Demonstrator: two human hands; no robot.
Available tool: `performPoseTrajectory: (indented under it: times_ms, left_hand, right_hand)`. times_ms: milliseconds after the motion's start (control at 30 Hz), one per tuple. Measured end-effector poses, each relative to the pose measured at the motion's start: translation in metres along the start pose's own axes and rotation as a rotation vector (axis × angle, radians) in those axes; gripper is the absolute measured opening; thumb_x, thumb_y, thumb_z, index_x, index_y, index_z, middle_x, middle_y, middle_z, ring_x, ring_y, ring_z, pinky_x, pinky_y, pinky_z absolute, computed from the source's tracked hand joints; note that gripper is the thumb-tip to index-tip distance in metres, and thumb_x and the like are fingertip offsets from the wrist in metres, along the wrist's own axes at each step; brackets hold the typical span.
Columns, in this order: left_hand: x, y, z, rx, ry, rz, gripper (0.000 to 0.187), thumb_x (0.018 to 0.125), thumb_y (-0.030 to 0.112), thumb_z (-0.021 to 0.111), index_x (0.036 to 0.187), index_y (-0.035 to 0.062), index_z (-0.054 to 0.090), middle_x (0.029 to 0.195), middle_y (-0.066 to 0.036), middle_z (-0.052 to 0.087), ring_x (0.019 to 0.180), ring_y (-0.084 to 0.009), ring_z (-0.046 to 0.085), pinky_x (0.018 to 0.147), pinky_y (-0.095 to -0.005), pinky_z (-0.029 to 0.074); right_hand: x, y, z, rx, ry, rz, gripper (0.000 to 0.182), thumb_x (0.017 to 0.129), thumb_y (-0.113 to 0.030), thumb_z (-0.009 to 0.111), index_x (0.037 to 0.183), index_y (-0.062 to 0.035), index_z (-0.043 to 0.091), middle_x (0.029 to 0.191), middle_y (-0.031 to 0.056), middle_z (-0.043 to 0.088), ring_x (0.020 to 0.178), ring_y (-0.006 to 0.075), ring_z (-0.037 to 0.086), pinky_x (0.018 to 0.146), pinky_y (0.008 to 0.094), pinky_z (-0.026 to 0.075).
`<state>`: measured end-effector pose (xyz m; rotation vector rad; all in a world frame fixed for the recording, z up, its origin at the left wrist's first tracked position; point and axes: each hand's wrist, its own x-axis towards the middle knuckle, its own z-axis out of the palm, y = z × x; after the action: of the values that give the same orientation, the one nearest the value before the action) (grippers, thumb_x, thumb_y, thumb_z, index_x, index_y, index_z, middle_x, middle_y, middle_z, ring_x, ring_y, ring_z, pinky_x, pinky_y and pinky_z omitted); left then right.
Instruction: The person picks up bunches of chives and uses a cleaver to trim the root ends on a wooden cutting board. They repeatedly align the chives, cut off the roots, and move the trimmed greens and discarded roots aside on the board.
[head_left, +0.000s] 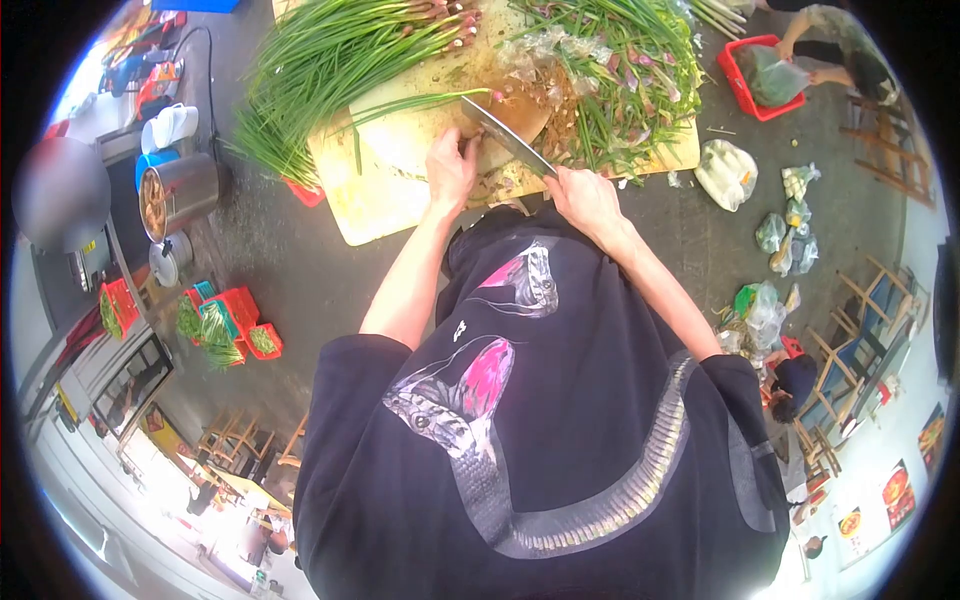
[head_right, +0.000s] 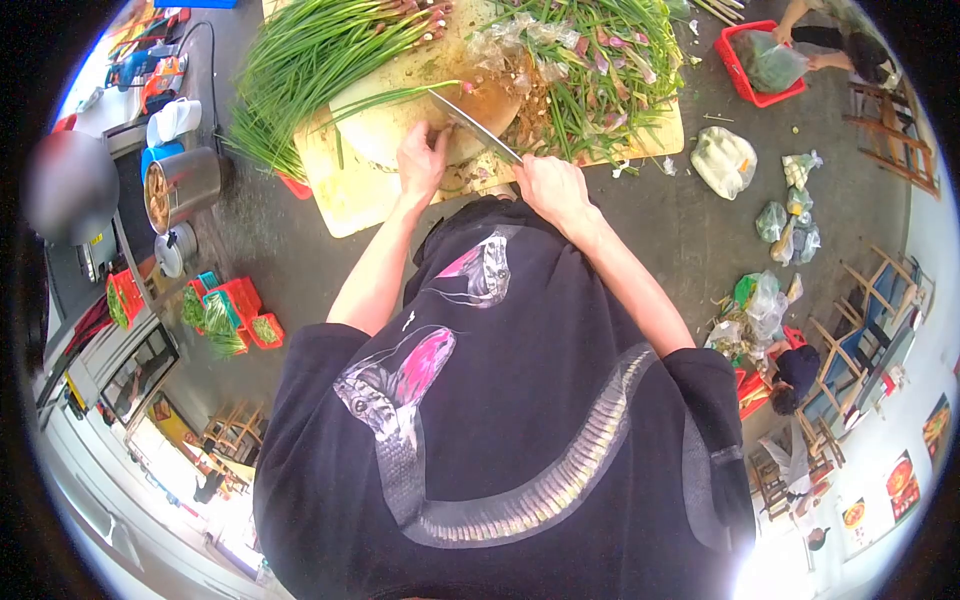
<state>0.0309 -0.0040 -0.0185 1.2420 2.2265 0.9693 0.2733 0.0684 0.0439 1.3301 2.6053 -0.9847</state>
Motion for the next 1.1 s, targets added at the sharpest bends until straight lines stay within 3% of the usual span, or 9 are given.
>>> performPoseTrajectory:
  times_ms: [67,300,433,533,733,767,900,1000,1100]
  left_hand:
    - [0.0,0.005,-0.001,-0.075,-0.012,-0.097,0.014,0.096,0.013,0.077,0.104,0.0023,0.073,0.089,-0.019,0.074,0.081,-0.0373,0.072,0.074,-0.0447,0.055]
    - [0.025,-0.007,-0.038,-0.134,-0.078,-0.02,0.013,0.098,0.012,0.075,0.11,0.0085,0.079,0.094,-0.011,0.079,0.079,-0.02,0.076,0.073,-0.0344,0.058]
    - [0.072,0.005,-0.078,0.073,-0.116,0.164,0.012,0.098,0.008,0.073,0.108,0.0096,0.079,0.098,-0.01,0.078,0.084,-0.0258,0.075,0.077,-0.0379,0.058]
    - [0.124,0.0,-0.085,0.27,-0.027,0.598,0.016,0.099,0.011,0.073,0.113,0.0122,0.08,0.104,-0.009,0.079,0.096,-0.0287,0.075,0.086,-0.0389,0.059]
    - [0.186,0.026,-0.069,0.342,0.113,0.825,0.018,0.099,0.007,0.07,0.113,0.0124,0.079,0.105,-0.012,0.078,0.104,-0.0352,0.073,0.095,-0.0427,0.058]
    - [0.184,0.026,-0.067,0.424,0.191,0.848,0.022,0.096,0.004,0.071,0.116,0.0107,0.078,0.113,-0.013,0.078,0.109,-0.0349,0.073,0.098,-0.0429,0.057]
    - [0.141,0.009,-0.033,0.202,-0.119,0.574,0.027,0.091,0.006,0.073,0.117,0.0092,0.078,0.123,-0.013,0.077,0.114,-0.0351,0.071,0.102,-0.0445,0.056]
    - [0.108,0.02,-0.01,0.144,-0.07,0.65,0.023,0.091,0.008,0.075,0.113,0.0099,0.079,0.115,-0.012,0.078,0.109,-0.035,0.072,0.097,-0.0448,0.057]
    - [0.101,0.017,-0.013,0.225,-0.367,0.488,0.021,0.094,0.011,0.076,0.115,0.0088,0.078,0.123,-0.013,0.077,0.121,-0.0339,0.069,0.101,-0.0437,0.054]
  right_hand:
    - [-0.005,-0.002,-0.006,-0.029,-0.005,0.019,0.033,0.104,-0.031,0.062,0.093,-0.0017,0.072,0.083,0.024,0.074,0.081,0.0439,0.074,0.073,0.0551,0.059]
    - [-0.028,0.02,-0.028,-0.117,0.075,0.09,0.033,0.104,-0.033,0.062,0.094,-0.0044,0.073,0.084,0.0218,0.075,0.08,0.043,0.075,0.072,0.0541,0.059]
    - [-0.045,0.031,-0.041,-0.094,0.17,0.129,0.03,0.104,-0.033,0.063,0.097,-0.0061,0.074,0.083,0.0208,0.075,0.079,0.0422,0.075,0.071,0.0534,0.059]
    - [-0.054,0.038,-0.045,-0.065,0.216,0.152,0.028,0.104,-0.033,0.064,0.102,-0.0077,0.076,0.08,0.0208,0.074,0.077,0.0415,0.075,0.069,0.0529,0.059]
    - [-0.063,0.041,-0.032,0.003,0.201,0.231,0.028,0.103,-0.033,0.067,0.097,-0.0071,0.075,0.076,0.0216,0.072,0.077,0.0437,0.073,0.068,0.0534,0.057]
    - [-0.066,0.039,-0.031,0.012,0.21,0.237,0.029,0.103,-0.033,0.067,0.094,-0.0069,0.075,0.076,0.0216,0.072,0.077,0.044,0.072,0.068,0.0539,0.056]
    - [-0.072,0.034,-0.033,0.047,0.21,0.22,0.029,0.103,-0.034,0.067,0.094,-0.0071,0.075,0.078,0.0216,0.073,0.078,0.0439,0.073,0.069,0.0538,0.056]
    - [-0.073,0.035,-0.033,0.055,0.188,0.234,0.031,0.103,-0.035,0.066,0.094,-0.0067,0.075,0.079,0.0222,0.073,0.079,0.0446,0.072,0.07,0.0542,0.056]
    - [-0.068,0.032,-0.038,0.085,0.183,0.253,0.032,0.103,-0.035,0.067,0.096,-0.0058,0.076,0.079,0.023,0.071,0.078,0.0449,0.072,0.069,0.0534,0.055]
